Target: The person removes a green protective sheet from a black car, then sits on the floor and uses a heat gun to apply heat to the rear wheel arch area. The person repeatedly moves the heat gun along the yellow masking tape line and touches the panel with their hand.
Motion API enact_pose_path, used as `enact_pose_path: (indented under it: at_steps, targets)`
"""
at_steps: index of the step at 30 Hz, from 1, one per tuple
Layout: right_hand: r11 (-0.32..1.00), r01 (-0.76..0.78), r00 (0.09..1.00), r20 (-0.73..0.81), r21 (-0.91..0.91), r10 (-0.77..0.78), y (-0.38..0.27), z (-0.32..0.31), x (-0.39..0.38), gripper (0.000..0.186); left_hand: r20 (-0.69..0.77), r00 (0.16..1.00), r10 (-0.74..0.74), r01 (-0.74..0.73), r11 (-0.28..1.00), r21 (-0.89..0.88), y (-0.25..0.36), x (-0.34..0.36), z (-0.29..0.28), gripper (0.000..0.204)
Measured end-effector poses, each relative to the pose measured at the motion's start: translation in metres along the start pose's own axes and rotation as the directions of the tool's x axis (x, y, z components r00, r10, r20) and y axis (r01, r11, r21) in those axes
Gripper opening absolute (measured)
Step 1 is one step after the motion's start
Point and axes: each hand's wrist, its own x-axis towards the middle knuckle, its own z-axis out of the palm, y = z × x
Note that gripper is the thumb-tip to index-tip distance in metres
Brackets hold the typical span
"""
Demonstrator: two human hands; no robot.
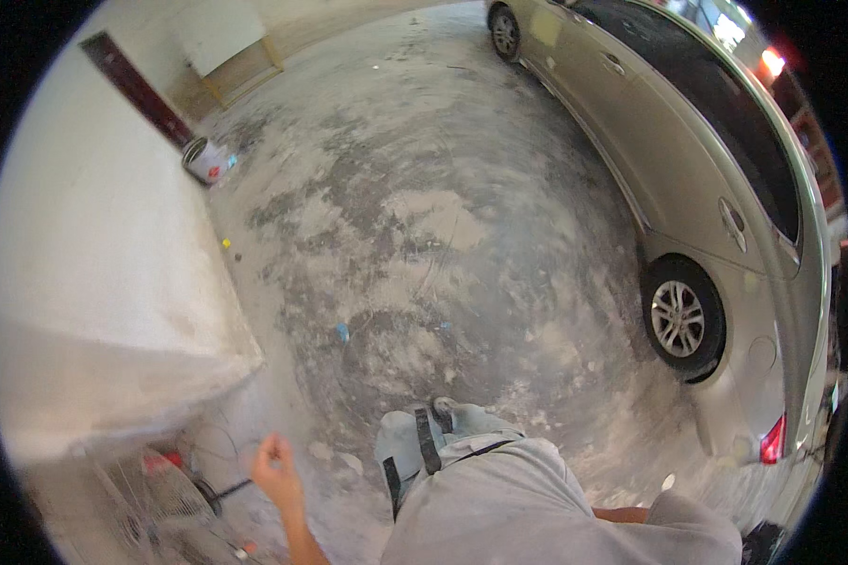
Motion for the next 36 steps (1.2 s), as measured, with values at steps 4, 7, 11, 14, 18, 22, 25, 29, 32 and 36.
enact_pose_path:
  at_steps: [4,7,11,14,18,22,25,29,32,36]
  targets:
    - [0.937,-0.138,0.988,0.116,0.321,0.106,-0.030,0.083,0.008,0.075,0.274,0.911,-0.307,0.345,0.933,-0.105,-0.070,0.021,0.078,0.031]
    - [0.811,-0.258,0.959,0.240,0.525,0.150,-0.043,0.149,0.003,0.078,0.535,0.817,-0.214,0.342,0.928,-0.151,-0.074,0.074,0.127,0.035]
    - [0.643,-0.373,0.922,0.345,0.669,0.175,-0.061,0.224,-0.008,0.082,0.823,0.555,-0.120,0.409,0.901,-0.145,-0.042,0.157,0.174,0.040]
    - [0.591,-0.362,0.924,0.359,0.721,0.129,-0.079,0.266,-0.009,0.086,0.925,0.357,-0.133,0.399,0.917,-0.023,-0.033,0.203,0.176,0.042]
    - [0.499,-0.442,0.888,0.441,0.745,0.130,-0.112,0.308,0.004,0.094,0.977,0.213,-0.014,0.131,0.991,-0.014,-0.043,0.253,0.190,0.042]
    - [0.553,-0.400,0.892,0.449,0.731,0.052,-0.141,0.328,0.025,0.102,0.974,0.194,-0.114,0.075,0.992,0.101,-0.039,0.301,0.201,0.030]
    - [0.512,-0.505,0.838,0.536,0.695,0.099,-0.159,0.328,0.035,0.107,0.968,0.201,-0.152,0.066,0.988,0.141,-0.025,0.334,0.194,0.022]
    - [0.478,-0.486,0.827,0.562,0.732,-0.021,-0.186,0.315,0.035,0.103,0.978,0.195,-0.079,0.093,0.994,0.062,-0.030,0.371,0.187,0.013]
    - [0.544,-0.424,0.831,0.550,0.724,-0.084,-0.212,0.297,0.032,0.095,0.975,0.203,-0.088,-0.025,0.995,0.095,-0.058,0.390,0.186,0.014]
    - [0.617,-0.336,0.851,0.510,0.711,-0.125,-0.250,0.271,0.036,0.082,0.948,0.261,-0.183,0.039,0.983,0.179,-0.094,0.399,0.172,0.019]
